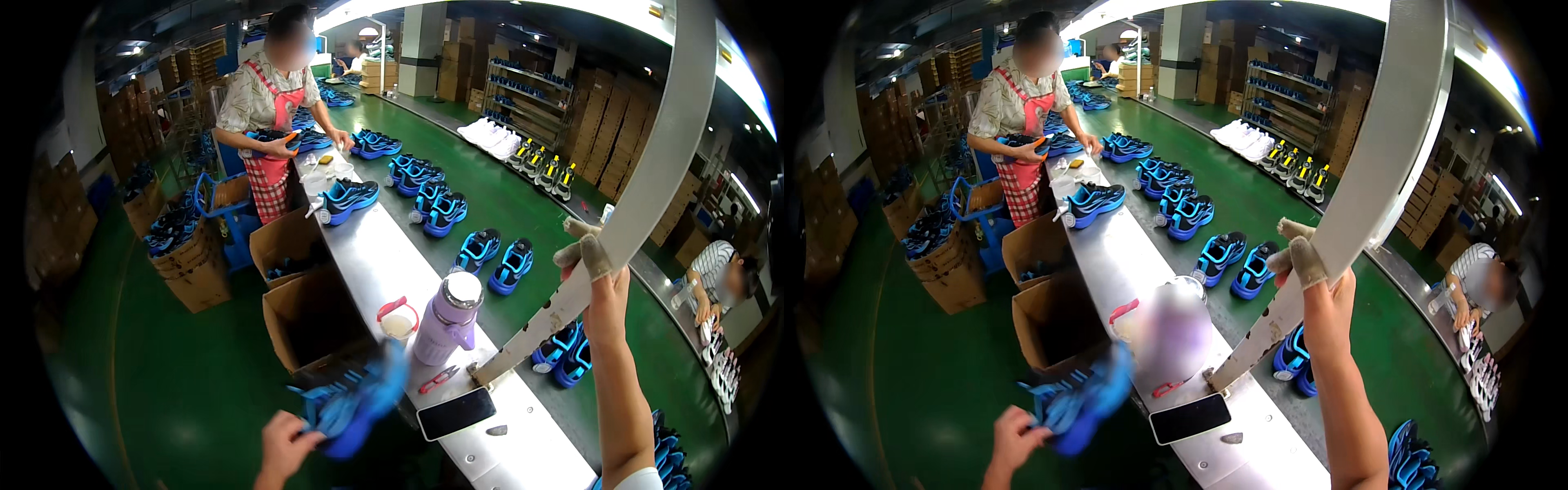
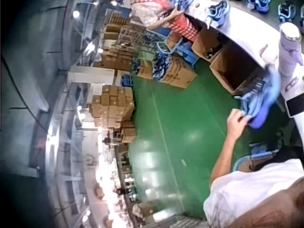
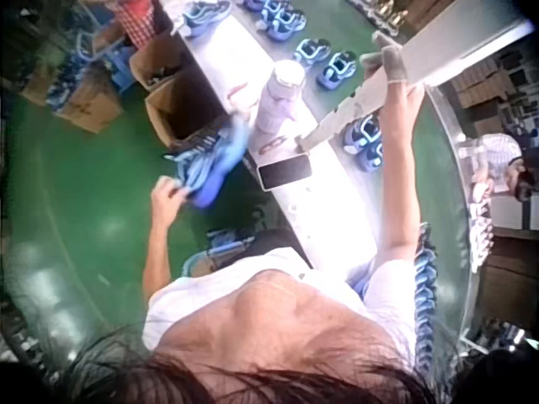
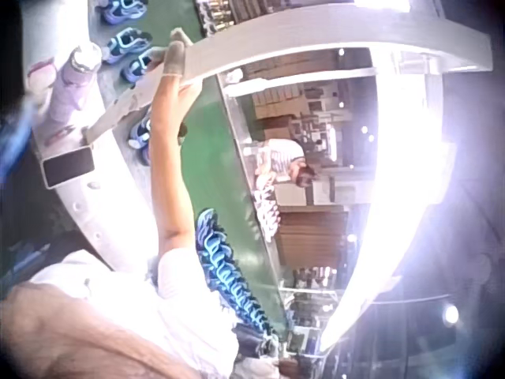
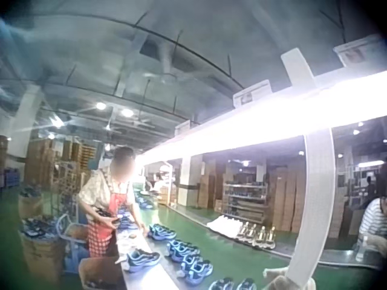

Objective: The person cleans the surfaces of blue and black shoes on a conveyor belt using a small white sponge, handling the shoes one by one and placing them back on the belt.

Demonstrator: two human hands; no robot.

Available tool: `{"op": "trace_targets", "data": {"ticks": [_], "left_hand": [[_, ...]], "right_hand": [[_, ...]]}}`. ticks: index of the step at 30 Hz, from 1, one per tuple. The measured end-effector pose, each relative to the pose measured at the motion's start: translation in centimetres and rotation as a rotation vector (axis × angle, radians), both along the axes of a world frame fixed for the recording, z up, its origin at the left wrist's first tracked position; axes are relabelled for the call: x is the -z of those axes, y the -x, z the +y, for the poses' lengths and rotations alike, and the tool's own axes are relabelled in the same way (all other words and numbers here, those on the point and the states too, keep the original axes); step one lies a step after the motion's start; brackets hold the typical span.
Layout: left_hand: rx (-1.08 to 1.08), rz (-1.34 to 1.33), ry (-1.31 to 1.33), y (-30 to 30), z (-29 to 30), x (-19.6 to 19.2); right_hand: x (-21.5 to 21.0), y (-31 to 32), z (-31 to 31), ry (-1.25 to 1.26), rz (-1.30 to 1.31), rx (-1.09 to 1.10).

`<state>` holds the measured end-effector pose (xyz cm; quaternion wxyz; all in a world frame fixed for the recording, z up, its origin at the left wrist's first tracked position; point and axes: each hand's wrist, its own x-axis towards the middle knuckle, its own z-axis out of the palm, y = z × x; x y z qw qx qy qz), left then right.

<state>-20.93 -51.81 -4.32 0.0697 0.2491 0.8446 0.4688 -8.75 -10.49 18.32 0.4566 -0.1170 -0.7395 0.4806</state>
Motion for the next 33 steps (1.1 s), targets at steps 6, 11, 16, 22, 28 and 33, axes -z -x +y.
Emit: {"op": "trace_targets", "data": {"ticks": [6,11,16,22,28,33], "left_hand": [[0.511,0.177,-0.109,-9.9,10.7,-6.2],[0.811,0.021,0.097,-19.2,18.2,5.7],[1.681,-0.264,0.004,-10.5,18.1,-8.0],[0.553,-0.133,-0.419,11.9,22.4,-9.6],[-0.204,0.818,0.216,33.7,30.7,-3.8],[-0.279,0.639,0.637,41.9,34.1,-0.2]], "right_hand": [[0.1,-0.3,0.0,0.050,0.005,0.029],[0.3,-0.3,-0.5,0.105,0.017,0.042],[0.5,-0.5,-1.0,0.088,0.023,0.119],[1.1,-1.1,-0.1,0.062,0.094,0.167],[0.8,-0.8,-1.2,0.099,0.155,0.209],[2.5,-0.9,0.1,0.045,0.249,0.309]]}}
